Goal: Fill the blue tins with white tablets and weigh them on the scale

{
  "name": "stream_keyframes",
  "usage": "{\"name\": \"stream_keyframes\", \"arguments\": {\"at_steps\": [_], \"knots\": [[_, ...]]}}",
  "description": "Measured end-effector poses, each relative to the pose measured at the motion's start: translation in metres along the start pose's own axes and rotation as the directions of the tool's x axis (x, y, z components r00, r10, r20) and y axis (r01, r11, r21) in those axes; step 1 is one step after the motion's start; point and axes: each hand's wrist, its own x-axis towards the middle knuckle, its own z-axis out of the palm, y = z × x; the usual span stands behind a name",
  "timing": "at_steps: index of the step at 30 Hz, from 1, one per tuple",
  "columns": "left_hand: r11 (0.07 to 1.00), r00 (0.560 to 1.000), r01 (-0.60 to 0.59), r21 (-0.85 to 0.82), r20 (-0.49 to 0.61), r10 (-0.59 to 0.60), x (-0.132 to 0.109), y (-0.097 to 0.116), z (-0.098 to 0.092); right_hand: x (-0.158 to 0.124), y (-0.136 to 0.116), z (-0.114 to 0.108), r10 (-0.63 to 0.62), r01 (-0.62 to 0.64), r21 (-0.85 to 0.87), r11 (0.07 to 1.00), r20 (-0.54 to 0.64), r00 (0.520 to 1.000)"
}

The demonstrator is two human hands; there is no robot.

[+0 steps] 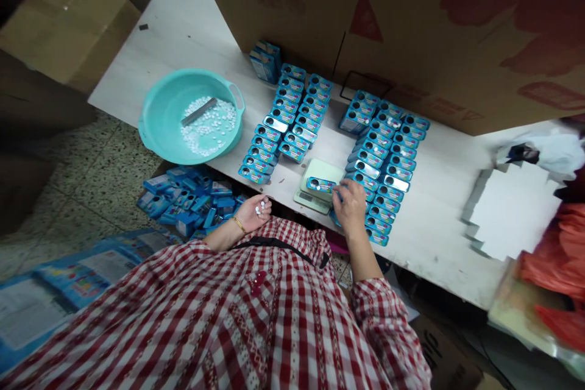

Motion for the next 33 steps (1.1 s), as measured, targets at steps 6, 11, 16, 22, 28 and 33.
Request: {"name": "stream_keyframes", "arguments": {"at_steps": [6,11,16,22,28,33], "knots": [[1.0,1.0,-0.014,-0.012,-0.015,0.014,-0.001,0.002,-0.004,0.001,-0.011,0.005,-0.037,0.05,-0.08,0.996,0.152,0.988],[1.0,1.0,-0.019,-0.02,-0.008,0.019,-0.002,0.003,-0.006,0.002,-0.011,0.005,-0.037,0.05,-0.074,0.996,0.163,0.986],[1.0,1.0,-0.017,-0.016,-0.018,0.017,-0.001,0.003,-0.007,0.002,-0.013,0.009,-0.04,0.054,-0.069,0.996,0.186,0.982],[1.0,1.0,-0.016,-0.012,-0.014,0.016,0.0,0.003,-0.006,0.011,-0.028,0.016,-0.051,0.069,-0.074,0.995,0.221,0.974],[0.999,1.0,-0.026,-0.026,-0.017,0.026,0.0,0.005,-0.007,0.014,-0.015,0.011,-0.045,0.105,-0.173,0.979,0.321,0.946],[0.998,0.999,-0.038,-0.051,-0.027,0.036,-0.002,0.007,-0.01,0.033,-0.036,0.03,-0.176,0.225,-0.102,0.969,0.356,0.918]]}}
